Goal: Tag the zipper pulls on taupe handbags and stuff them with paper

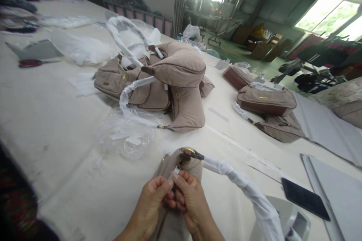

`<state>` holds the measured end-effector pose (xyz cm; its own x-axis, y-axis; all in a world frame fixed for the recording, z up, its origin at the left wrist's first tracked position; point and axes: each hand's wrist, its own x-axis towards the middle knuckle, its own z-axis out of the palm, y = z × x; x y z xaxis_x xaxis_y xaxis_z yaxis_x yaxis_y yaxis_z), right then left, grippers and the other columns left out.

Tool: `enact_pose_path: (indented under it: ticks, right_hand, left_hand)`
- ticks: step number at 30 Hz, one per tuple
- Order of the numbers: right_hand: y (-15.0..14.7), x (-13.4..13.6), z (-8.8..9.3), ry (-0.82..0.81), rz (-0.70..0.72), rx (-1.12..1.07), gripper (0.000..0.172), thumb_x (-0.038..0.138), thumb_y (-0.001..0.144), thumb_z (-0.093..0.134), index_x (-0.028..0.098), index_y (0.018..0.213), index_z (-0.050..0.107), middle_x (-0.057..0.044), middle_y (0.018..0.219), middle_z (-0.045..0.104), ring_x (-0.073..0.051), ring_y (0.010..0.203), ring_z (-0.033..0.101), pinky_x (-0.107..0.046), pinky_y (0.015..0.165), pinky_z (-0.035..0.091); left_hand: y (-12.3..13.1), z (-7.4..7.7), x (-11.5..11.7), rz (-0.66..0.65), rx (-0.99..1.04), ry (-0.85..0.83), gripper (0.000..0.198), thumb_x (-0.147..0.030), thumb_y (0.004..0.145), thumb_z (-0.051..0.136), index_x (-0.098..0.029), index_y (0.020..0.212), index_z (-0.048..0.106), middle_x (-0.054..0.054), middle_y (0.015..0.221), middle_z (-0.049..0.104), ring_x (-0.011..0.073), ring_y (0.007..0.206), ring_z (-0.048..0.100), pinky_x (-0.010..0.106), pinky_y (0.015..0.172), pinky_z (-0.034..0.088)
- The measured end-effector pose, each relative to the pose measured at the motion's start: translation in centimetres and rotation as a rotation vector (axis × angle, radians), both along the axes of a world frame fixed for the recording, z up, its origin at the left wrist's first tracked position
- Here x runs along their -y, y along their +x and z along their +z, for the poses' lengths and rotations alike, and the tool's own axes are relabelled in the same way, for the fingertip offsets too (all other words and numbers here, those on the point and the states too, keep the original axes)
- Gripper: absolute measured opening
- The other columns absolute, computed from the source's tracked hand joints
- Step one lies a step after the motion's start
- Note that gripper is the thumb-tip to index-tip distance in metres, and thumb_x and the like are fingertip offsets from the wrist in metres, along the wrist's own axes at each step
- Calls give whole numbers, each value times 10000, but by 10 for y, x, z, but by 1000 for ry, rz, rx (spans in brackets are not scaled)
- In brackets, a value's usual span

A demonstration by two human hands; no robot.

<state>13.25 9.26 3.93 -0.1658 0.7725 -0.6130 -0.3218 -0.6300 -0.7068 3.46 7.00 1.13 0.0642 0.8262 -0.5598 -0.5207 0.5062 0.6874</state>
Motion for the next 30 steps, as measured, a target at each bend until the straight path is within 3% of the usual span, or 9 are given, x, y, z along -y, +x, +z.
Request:
enact_pose_path:
  ticks: [8,11,14,19,22,24,27,30]
  right_hand:
    - [-5,1,5,20,135,136,428,513,648,686,146,702,472,30,439,509,0,289,298,-118,300,117]
    - [-8,1,3,19,72,168,440,513,606,706,164,649,441,41,408,487,-31,285,351,-125,279,173]
    - [-9,1,0,41,-13,164,444,492,584,724,175,627,416,72,379,439,-30,271,319,-135,261,212]
    - [1,8,1,70,128,43,465,547,665,663,148,850,511,39,479,514,-32,316,367,-120,281,205]
    - [2,18,0,114,39,5,449,579,743,569,143,848,537,82,448,401,-30,326,338,-128,293,228]
    - [1,24,-3,153,-38,10,425,561,781,534,143,854,554,97,436,336,-31,328,325,-131,303,239]
    - [1,31,-9,196,-30,37,417,529,784,553,138,929,571,93,456,368,-18,321,269,-137,308,242]
    - [2,34,-12,188,-28,54,439,545,747,585,134,903,576,93,488,372,-11,313,247,-143,295,227]
  left_hand:
    - [1,5,0,-12,-137,47,372,-484,638,682,-156,618,508,9,490,566,134,418,535,235,440,408]
    - [3,4,1,-40,-173,86,328,-442,666,670,-158,617,513,12,489,571,130,418,530,226,434,394]
    - [3,3,3,-82,-176,112,294,-411,692,658,-160,628,518,20,502,588,131,424,536,225,435,399]
    - [1,7,3,-95,-91,105,341,-475,700,638,-168,665,493,-17,481,546,127,394,519,236,422,427]
    - [0,9,2,-154,-57,142,339,-487,717,617,-177,747,485,-21,500,562,132,384,525,229,404,416]
    - [-2,11,3,-182,-145,181,348,-468,706,640,-186,812,465,-20,528,586,125,388,522,208,392,391]
    - [-10,12,2,-262,-365,240,396,-462,686,661,-190,900,469,-36,530,572,116,405,495,196,399,358]
    - [-21,13,-3,-289,-559,340,339,-491,741,587,-182,877,554,-20,574,562,132,522,514,215,511,392]
